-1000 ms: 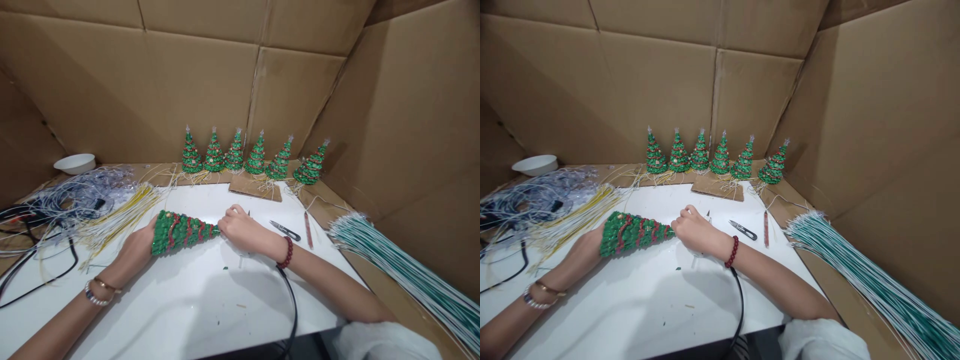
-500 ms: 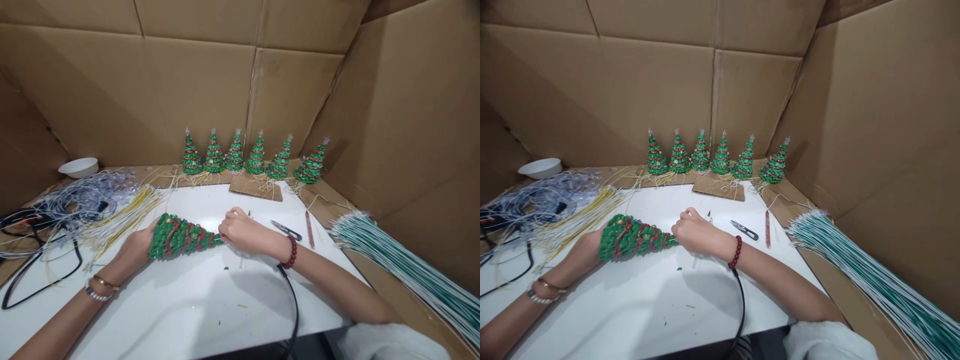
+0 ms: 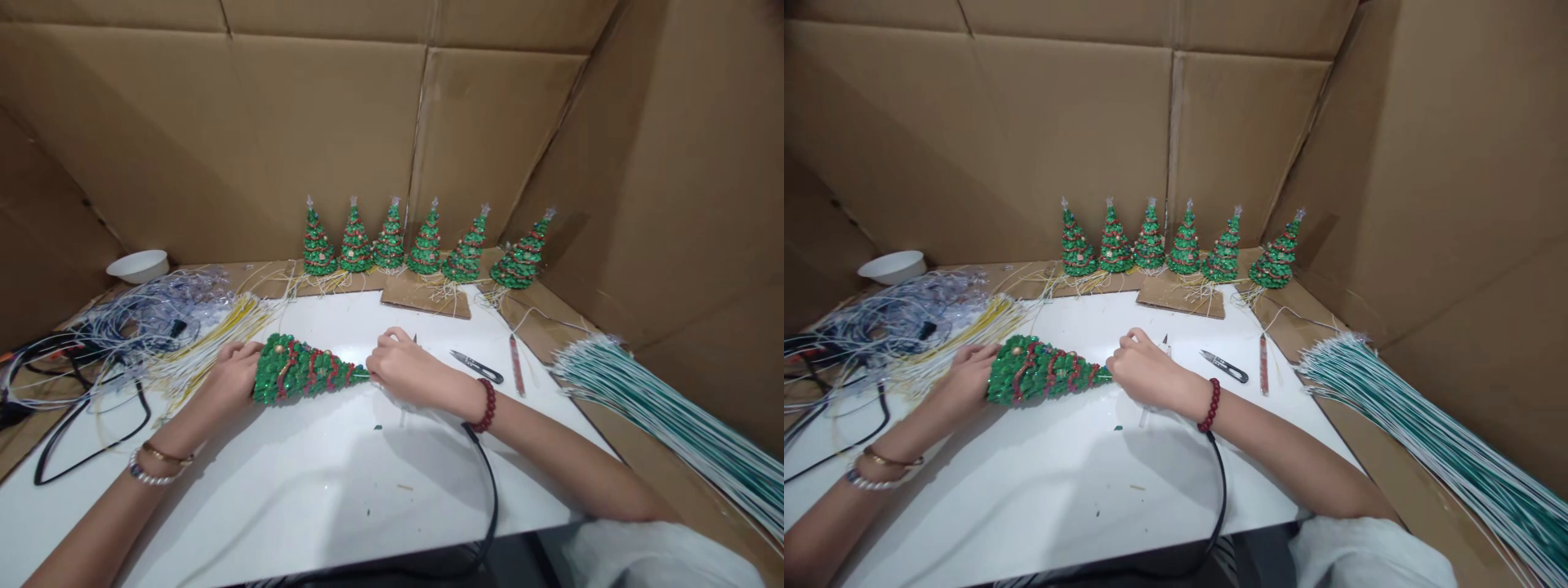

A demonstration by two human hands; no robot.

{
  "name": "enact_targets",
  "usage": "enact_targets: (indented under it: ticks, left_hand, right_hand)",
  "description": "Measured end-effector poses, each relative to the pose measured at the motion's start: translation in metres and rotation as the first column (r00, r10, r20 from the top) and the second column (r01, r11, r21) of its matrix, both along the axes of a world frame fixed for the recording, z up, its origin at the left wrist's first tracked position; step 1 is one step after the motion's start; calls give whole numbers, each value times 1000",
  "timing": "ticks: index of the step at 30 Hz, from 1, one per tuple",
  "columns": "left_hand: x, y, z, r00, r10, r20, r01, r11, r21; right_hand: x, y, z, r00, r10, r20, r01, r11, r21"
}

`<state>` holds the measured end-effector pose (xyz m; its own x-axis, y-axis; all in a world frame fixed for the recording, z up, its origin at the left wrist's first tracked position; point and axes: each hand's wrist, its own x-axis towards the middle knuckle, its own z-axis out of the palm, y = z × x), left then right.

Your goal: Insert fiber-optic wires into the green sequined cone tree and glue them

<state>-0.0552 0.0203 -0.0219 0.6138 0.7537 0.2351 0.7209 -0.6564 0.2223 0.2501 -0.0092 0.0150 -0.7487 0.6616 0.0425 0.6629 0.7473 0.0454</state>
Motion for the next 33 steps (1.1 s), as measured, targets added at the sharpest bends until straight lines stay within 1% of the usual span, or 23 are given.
enact_targets:
  ticks: [3,5,7,9,11,13,15,17,19,21,22,26,28,30,33]
  left_hand:
    - [0,-1,2,998,-32,-60,29,999,-46]
    - [-3,-1,4,995,-33,-91,27,997,-70]
    - [-7,-1,8,996,-26,-90,19,997,-79]
    - [-12,1,11,998,-27,-58,22,995,-98]
    - [-15,3,12,999,-31,-25,28,991,-128]
    - [-15,4,13,999,-37,-3,36,987,-156]
    - [-12,4,11,999,-38,9,39,983,-179]
    - [-9,3,9,1000,-22,-19,17,980,-198]
    - [-7,2,7,996,3,-94,-21,981,-192]
    - [-6,0,6,988,7,-152,-35,982,-184]
    - [-6,0,6,988,4,-153,-33,982,-184]
    - [-7,0,10,999,12,-45,-21,979,-205]
    - [-6,1,9,1000,13,-6,-14,975,-222]
    - [-5,1,5,1000,16,3,-15,972,-236]
    - [-3,1,-3,1000,-1,0,1,967,-255]
  right_hand:
    - [-8,-3,-6,1000,-13,-27,14,998,64]
    - [-13,-4,-11,999,-36,-30,39,993,109]
    - [-14,-4,-13,997,-74,-25,77,989,127]
    - [-9,-2,-11,994,-106,-23,108,990,95]
    - [-1,2,-7,992,-125,-35,126,992,28]
    - [5,5,-2,987,-146,-65,144,989,-36]
    - [7,6,0,982,-163,-97,156,985,-74]
    - [3,7,-2,981,-152,-118,144,987,-77]
    - [-5,6,-6,983,-134,-126,129,990,-53]
    - [-10,6,-9,981,-139,-136,135,990,-34]
    - [-10,7,-9,978,-154,-140,150,988,-38]
    - [3,13,1,958,-264,-112,248,959,-136]
    - [9,15,7,948,-300,-104,280,944,-174]
    - [8,14,8,950,-288,-123,264,947,-182]
    - [-3,10,2,966,-212,-149,191,971,-144]
